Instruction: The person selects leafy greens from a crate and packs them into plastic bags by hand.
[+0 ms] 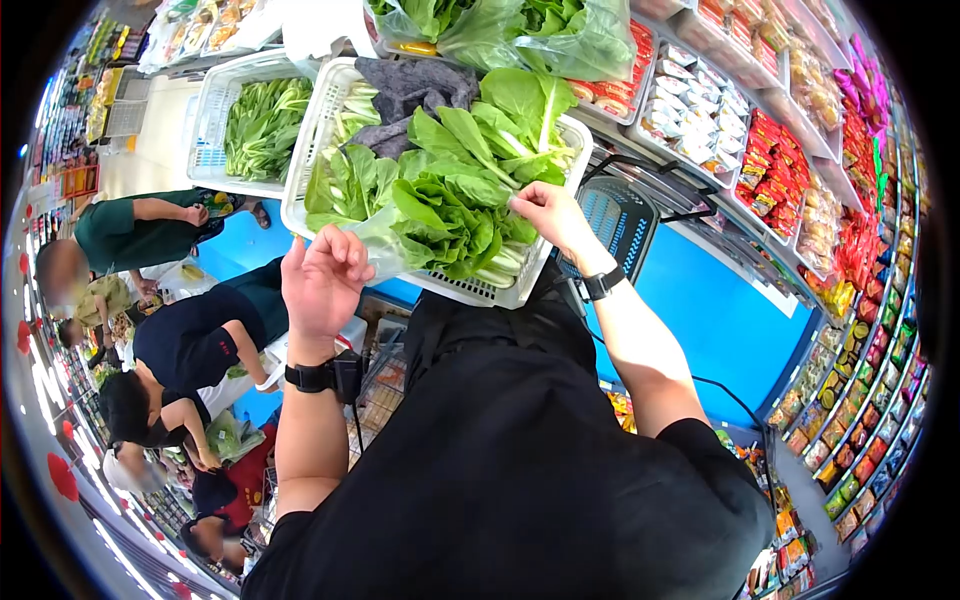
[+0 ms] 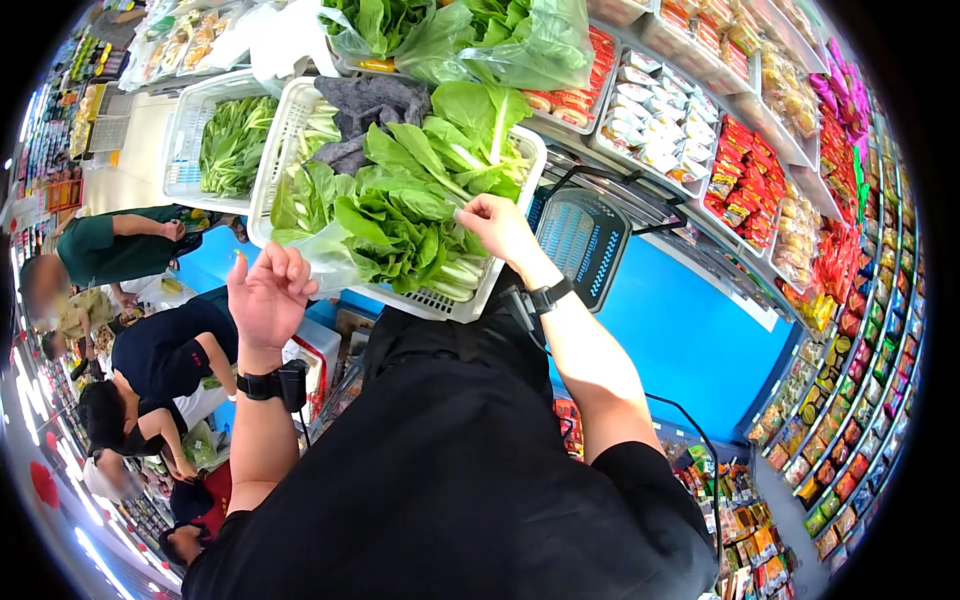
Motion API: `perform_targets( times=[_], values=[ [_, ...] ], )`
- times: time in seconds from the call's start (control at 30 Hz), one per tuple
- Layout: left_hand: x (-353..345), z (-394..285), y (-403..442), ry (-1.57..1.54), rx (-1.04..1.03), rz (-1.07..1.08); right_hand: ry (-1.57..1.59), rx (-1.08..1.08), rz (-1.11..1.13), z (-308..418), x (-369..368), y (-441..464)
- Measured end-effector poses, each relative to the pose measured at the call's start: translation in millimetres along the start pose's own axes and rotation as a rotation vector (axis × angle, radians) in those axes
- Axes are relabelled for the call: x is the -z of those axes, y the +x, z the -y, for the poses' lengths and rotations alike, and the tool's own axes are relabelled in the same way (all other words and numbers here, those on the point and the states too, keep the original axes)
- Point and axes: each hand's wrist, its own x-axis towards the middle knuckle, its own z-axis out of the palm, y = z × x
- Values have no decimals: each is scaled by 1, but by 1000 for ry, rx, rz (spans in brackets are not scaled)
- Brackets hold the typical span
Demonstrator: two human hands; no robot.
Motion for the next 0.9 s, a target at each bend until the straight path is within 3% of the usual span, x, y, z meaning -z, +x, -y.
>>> perform_targets(
  times=[0.13, 0.2, 0.33, 0.43, 0.6, 0.73, 0.77, 0.83, 0.9],
  values=[
    [7, -3, -6, -52, -16, -4, 272, 15, 104, 11, 3, -10],
    [9, -5, -8, -68, -28, -67, 811, -100, 202, 12, 1, -12],
    [9, -9, -10, -86, -50, -69, 973, -156, 216, 29, 4, -19],
    [11, -12, -13, -96, -66, -68, 918, -111, 275, 32, 7, -21],
    [9, -7, -18, -75, -71, -20, 101, 115, 54, 25, 15, -14],
    [11, -3, -21, -71, -79, -32, -438, 222, -79, 92, 22, -56],
    [11, -3, -22, -81, -82, -32, -440, 222, -81, 101, 23, -65],
    [14, -4, -22, -91, -90, -32, -396, 471, -115, 114, 23, -76],
    [17, -4, -22, -85, -76, -3, -321, 375, -70, 123, 21, -76]
  ],
)
